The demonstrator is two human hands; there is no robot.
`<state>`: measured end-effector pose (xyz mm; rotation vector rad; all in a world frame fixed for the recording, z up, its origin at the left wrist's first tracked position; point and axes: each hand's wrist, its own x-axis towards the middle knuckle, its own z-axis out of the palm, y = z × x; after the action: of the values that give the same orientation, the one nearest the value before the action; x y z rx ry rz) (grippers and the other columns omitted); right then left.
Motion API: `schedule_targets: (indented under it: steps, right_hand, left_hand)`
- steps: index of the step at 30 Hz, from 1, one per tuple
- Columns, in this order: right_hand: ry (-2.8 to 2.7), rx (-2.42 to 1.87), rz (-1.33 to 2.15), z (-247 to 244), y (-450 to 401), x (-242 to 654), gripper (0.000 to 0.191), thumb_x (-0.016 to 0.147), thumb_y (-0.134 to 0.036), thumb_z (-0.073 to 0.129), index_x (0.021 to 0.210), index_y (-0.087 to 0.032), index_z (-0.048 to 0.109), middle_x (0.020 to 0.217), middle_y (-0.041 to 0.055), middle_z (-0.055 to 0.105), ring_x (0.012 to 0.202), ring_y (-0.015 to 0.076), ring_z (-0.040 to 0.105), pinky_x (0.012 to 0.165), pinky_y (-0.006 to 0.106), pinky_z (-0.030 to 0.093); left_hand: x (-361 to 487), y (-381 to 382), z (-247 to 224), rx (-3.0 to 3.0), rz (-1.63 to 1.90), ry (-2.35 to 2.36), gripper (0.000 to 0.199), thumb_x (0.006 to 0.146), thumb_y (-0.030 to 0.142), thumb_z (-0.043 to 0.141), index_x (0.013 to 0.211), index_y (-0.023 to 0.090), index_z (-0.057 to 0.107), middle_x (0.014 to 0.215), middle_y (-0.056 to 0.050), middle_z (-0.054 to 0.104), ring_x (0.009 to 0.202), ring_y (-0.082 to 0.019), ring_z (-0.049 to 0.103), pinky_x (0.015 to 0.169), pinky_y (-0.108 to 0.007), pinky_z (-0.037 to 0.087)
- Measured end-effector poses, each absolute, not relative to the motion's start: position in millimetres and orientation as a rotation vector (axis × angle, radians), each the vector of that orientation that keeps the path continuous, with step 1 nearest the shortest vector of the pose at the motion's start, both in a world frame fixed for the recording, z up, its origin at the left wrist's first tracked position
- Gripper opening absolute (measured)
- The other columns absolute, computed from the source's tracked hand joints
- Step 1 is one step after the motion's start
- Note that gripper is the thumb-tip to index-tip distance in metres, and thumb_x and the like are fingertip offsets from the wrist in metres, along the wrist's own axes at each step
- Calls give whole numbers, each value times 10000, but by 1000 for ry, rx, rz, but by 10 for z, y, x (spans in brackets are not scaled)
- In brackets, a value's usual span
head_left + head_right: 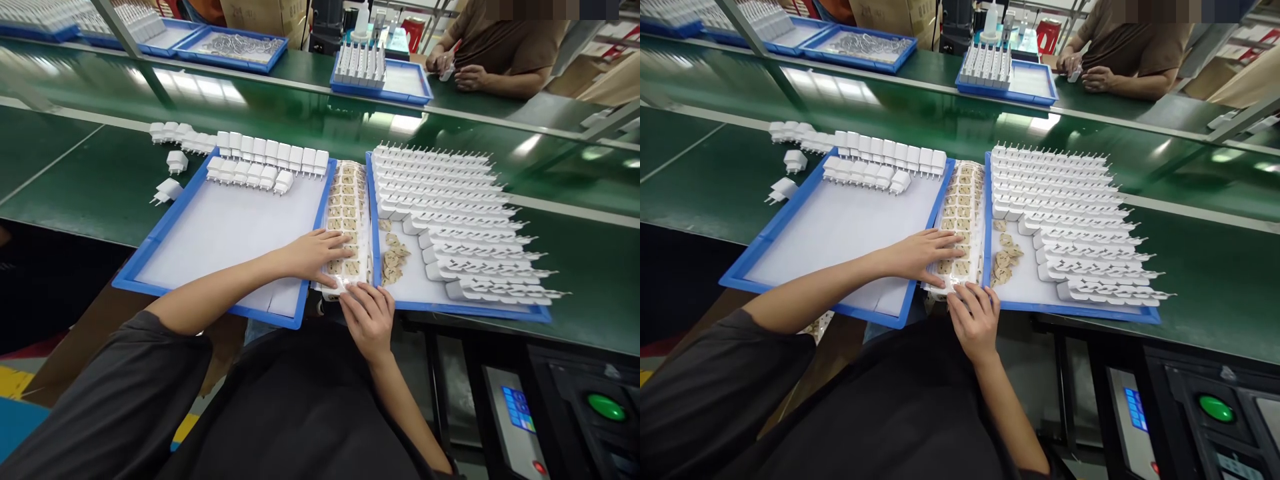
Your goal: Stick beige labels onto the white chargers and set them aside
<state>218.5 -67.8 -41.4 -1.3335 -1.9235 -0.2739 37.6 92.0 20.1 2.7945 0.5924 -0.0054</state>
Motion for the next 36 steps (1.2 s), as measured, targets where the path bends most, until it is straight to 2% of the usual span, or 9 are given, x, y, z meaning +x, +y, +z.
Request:
schedule_targets:
  steps: [4,8,13,16,21,26,30,33,36]
  right_hand:
    - [-1955,-1208,-172,-373,-738,2195,241,832,-75,756,989,-249,702,1026,40,794,1008,251,703,980,468,460]
    - [-1801,-1049,263,-247,-800,2334,213,838,-83,727,946,-261,685,947,36,746,952,235,681,894,452,536]
    - [-1329,-1244,355,-211,-719,2680,123,890,-131,669,938,-242,691,914,48,667,897,216,652,815,399,536]
    - [-1325,-1244,451,-225,-672,2817,91,902,-162,667,935,-241,696,900,42,664,880,207,645,799,374,532]
    - [-1348,-1190,568,-244,-721,2879,83,915,-170,659,930,-246,687,873,31,670,877,195,644,795,345,522]
    - [-1339,-1224,567,-223,-773,2909,55,925,-199,653,934,-245,680,911,44,663,913,205,646,827,361,526]
    - [-1350,-1239,561,-212,-784,2903,32,926,-222,652,917,-234,680,954,60,671,960,211,654,868,369,536]
    - [-1259,-1225,594,-242,-796,2889,44,935,-249,643,929,-224,679,900,55,685,889,195,671,811,343,566]
    - [-1141,-1205,601,-242,-797,2863,42,917,-257,672,918,-216,686,853,41,691,826,178,680,759,316,579]
  left_hand:
    - [383,920,210,2775,-41,614,806,862,598,696,1528,217,446,1664,-166,297,1526,-388,301,1225,-515,241]
    - [373,922,191,2774,-30,599,806,867,604,686,1534,229,432,1667,-155,297,1531,-382,289,1224,-518,235]
    - [390,892,252,2819,-41,603,781,849,583,715,1499,223,471,1633,-191,350,1506,-406,312,1186,-532,287]
    - [590,898,386,2893,36,565,685,841,556,734,1399,197,565,1541,-208,456,1454,-414,371,1137,-527,352]
    - [1414,1040,544,2987,530,590,363,937,352,643,1240,152,632,1317,-183,598,1246,-330,526,982,-434,455]
    - [2172,1240,361,2996,678,858,478,841,348,753,1235,114,615,1451,-247,483,1297,-400,469,998,-476,407]
    - [2334,1305,255,2999,631,924,328,847,197,702,1150,104,616,1535,-245,402,1335,-396,443,1027,-481,382]
    - [2165,1293,341,2795,644,807,267,864,159,664,1119,123,590,1352,-205,567,1255,-350,514,1000,-471,426]
    - [1759,1186,504,2259,686,642,342,847,287,735,1105,166,547,1124,-125,641,1051,-267,620,875,-403,533]
